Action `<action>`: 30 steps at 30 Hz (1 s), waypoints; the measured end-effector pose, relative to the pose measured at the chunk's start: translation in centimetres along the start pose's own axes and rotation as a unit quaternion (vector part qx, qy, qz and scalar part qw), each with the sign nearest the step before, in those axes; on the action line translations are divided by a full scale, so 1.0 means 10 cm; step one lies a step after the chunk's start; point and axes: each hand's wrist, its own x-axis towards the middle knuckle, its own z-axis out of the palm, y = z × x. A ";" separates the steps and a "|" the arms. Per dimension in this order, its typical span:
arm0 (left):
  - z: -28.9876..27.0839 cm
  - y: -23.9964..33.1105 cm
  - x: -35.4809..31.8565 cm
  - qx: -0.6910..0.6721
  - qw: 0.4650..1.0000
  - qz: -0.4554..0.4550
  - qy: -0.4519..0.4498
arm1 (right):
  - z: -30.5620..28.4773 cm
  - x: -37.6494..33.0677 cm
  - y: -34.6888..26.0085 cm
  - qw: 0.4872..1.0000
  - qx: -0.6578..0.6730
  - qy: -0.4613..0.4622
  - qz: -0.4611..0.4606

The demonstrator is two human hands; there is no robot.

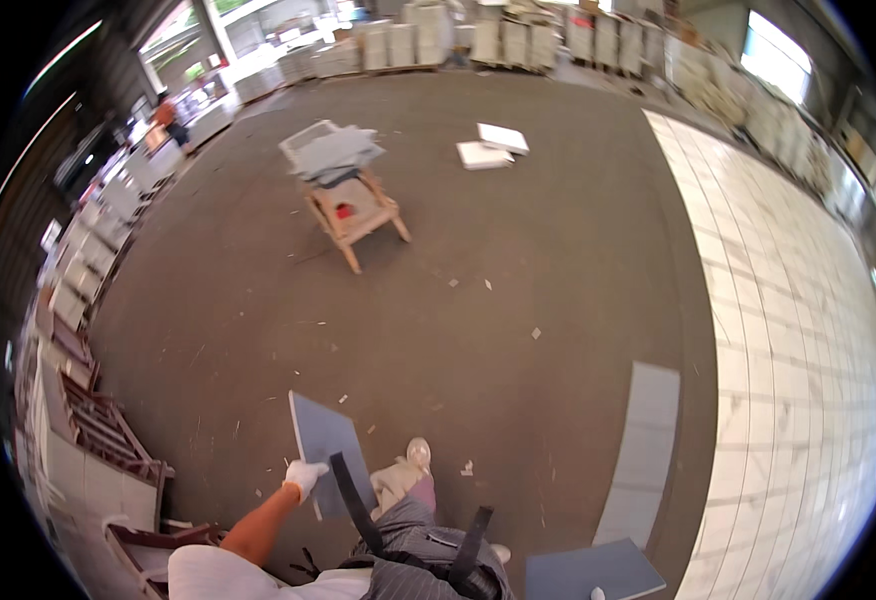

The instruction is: The person wraps gray rectangular tiles with plastic film and places them into a white box. A coworker assists by handing over tiles and holding the box open. The person uses a tape dispenser to seal the box.

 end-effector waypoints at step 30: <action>-2.91 4.22 2.86 -0.521 0.820 -0.001 0.237 | 10.84 -4.29 -4.54 0.792 0.123 -0.593 -0.073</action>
